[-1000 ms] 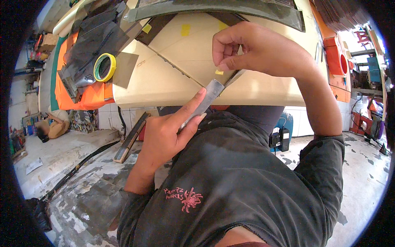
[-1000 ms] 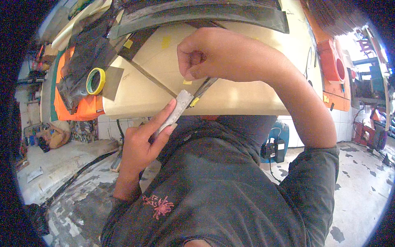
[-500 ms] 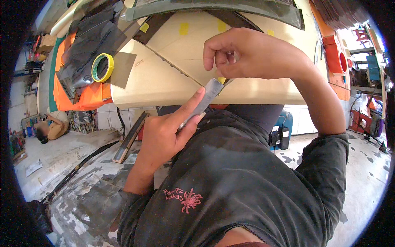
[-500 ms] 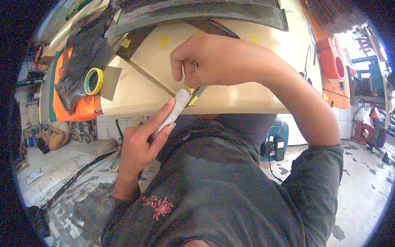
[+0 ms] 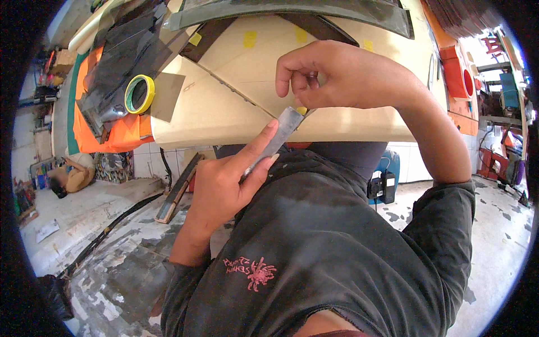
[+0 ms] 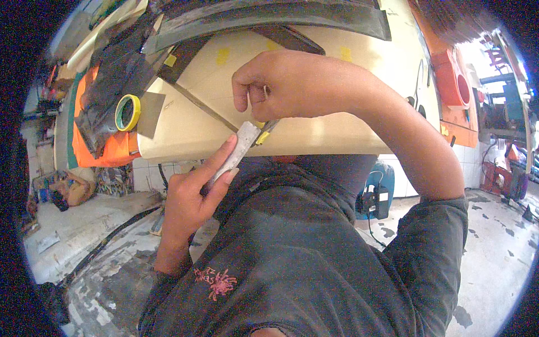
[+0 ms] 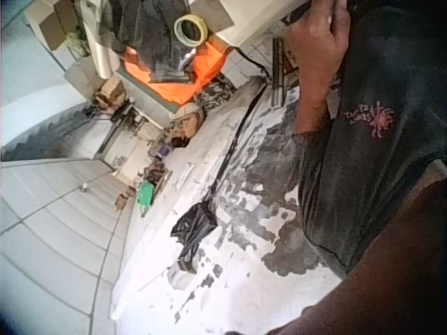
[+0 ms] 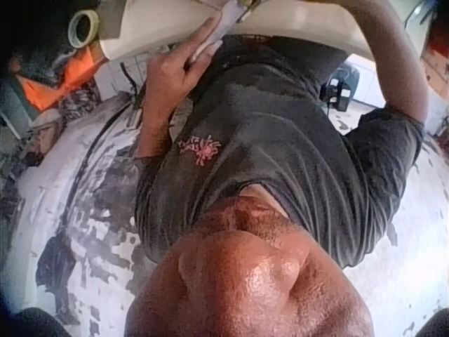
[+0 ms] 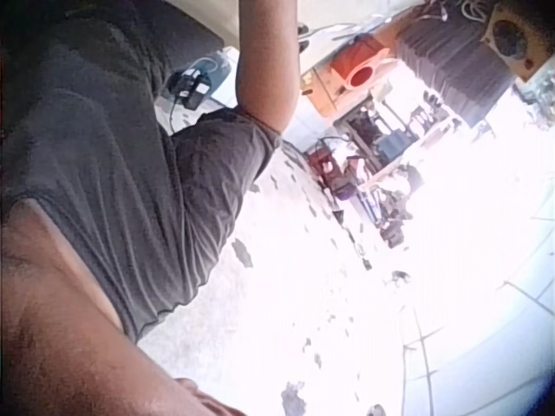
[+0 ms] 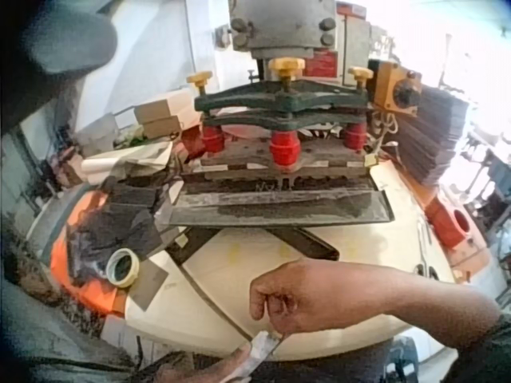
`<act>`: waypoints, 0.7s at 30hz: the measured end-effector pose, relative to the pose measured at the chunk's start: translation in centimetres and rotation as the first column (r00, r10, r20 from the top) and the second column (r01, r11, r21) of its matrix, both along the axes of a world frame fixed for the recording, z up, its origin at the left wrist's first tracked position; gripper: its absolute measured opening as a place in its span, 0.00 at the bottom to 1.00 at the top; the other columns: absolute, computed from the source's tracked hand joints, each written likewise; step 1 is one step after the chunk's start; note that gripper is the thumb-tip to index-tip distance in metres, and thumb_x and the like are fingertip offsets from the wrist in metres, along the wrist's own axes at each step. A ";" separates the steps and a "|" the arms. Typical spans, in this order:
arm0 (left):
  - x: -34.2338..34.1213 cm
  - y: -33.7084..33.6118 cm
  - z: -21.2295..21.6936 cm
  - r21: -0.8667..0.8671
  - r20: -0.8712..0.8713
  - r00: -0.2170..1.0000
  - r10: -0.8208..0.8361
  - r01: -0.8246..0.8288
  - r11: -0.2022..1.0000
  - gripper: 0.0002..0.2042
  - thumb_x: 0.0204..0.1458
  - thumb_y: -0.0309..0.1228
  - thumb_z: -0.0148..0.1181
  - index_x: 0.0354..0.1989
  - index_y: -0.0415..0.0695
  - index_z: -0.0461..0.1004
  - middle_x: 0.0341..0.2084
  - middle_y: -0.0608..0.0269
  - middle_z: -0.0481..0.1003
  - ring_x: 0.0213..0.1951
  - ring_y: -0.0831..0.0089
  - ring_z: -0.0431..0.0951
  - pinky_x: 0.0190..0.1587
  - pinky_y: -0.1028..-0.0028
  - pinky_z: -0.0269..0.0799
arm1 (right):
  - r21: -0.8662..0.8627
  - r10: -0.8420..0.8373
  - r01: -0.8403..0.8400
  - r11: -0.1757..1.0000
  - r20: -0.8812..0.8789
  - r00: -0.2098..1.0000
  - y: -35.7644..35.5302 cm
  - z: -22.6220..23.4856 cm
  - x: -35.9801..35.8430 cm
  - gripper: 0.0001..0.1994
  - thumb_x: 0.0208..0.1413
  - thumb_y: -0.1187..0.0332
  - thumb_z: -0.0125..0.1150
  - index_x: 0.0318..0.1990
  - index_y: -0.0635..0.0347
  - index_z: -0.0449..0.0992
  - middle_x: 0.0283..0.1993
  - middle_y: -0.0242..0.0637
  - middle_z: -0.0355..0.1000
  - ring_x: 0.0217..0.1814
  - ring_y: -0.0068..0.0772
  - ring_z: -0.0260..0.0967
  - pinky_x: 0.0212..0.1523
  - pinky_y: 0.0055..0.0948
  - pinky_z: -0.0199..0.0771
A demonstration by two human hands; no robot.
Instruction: The person tears pieces of tape from a roll, sticks them onto the edges and corners of a rectangular frame, presses and folds the frame into shape, and handles tinted plastic sheets.
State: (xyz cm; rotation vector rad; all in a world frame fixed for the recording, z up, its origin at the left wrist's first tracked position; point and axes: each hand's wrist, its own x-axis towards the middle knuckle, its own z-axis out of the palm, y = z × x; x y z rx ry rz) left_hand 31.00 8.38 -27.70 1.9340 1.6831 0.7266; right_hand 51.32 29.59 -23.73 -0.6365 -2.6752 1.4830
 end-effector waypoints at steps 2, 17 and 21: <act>0.1 0.0 0.0 0.004 -0.002 1.000 -0.002 0.002 1.000 0.28 0.63 0.33 0.68 0.73 0.54 0.73 0.21 0.54 0.81 0.17 0.62 0.77 0.25 0.64 0.72 | 0.002 0.014 -0.014 1.000 -0.020 1.000 0.2 -0.2 0.2 0.09 0.58 0.72 0.64 0.46 0.62 0.80 0.30 0.29 0.71 0.35 0.23 0.67 0.41 0.29 0.70; 0.5 0.2 0.0 0.023 0.027 1.000 -0.003 0.003 1.000 0.29 0.63 0.32 0.68 0.74 0.55 0.73 0.21 0.54 0.80 0.17 0.62 0.77 0.25 0.65 0.72 | -0.065 0.002 -0.003 0.998 -0.014 1.000 0.5 -0.4 0.6 0.11 0.60 0.71 0.67 0.48 0.63 0.79 0.28 0.28 0.74 0.33 0.20 0.69 0.37 0.27 0.68; 0.5 0.1 0.0 0.013 0.031 1.000 0.000 -0.001 1.000 0.29 0.63 0.32 0.68 0.74 0.56 0.73 0.21 0.53 0.80 0.17 0.62 0.77 0.25 0.64 0.72 | -0.125 -0.042 0.042 0.991 0.006 0.999 0.3 -0.2 0.6 0.11 0.60 0.71 0.67 0.48 0.63 0.79 0.28 0.28 0.74 0.33 0.19 0.68 0.37 0.26 0.68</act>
